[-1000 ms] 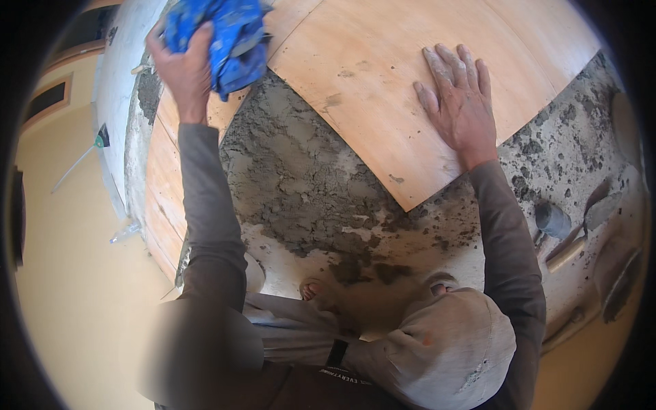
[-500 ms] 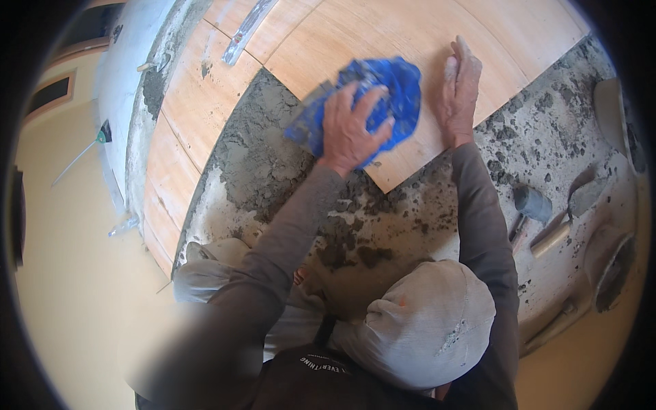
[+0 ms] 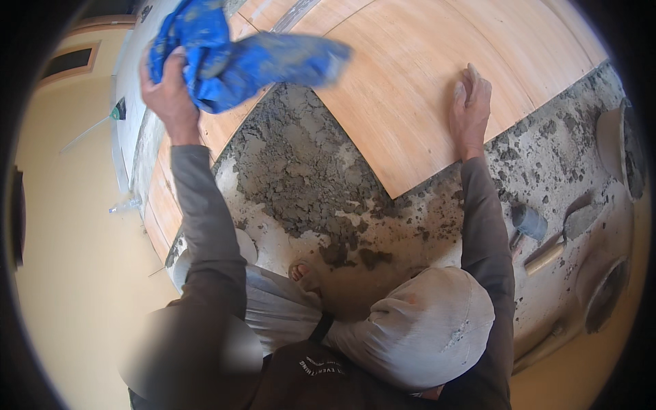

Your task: The person is installing light-colored floor tiles in a room under construction. They spread cement on the floor using a trowel, place tiles onto the cement, and tap them into place with a rubber mallet. The person also uses a spirit level to check alignment and wipes the tiles with a blue cloth.

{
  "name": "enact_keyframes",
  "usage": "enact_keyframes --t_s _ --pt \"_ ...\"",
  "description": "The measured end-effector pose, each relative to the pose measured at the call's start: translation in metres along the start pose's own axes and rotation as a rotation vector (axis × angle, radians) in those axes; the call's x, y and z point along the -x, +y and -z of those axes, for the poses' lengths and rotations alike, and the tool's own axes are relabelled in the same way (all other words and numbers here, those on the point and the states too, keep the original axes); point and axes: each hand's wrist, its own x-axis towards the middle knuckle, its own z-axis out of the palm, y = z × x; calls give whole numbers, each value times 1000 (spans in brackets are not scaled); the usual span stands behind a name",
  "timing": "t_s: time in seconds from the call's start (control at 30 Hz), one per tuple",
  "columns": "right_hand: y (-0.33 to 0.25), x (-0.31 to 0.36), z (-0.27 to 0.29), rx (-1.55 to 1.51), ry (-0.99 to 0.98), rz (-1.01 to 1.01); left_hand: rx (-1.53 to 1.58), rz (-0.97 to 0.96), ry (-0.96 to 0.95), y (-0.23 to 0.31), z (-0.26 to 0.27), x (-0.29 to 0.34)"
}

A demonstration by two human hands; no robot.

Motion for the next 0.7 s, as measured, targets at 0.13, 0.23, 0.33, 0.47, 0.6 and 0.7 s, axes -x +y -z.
enact_keyframes --t_s 0.13,0.23,0.33,0.47,0.6,0.7 --pt "-29 2 -21 422 -219 336 -692 -143 243 -62 83 -52" --pt "-41 2 -20 716 -271 345 -1402 142 97 -146 81 -28" --pt "-43 1 -24 719 -310 294 -1546 187 -275 -191 34 0" --pt "-51 0 -27 704 -329 275 -977 -34 -486 -246 -57 2" --pt "-52 -3 -25 689 -359 231 -930 42 -587 -259 -112 -9" --pt "-46 -2 -21 687 -349 201 -1007 58 -715 -239 -126 -24"
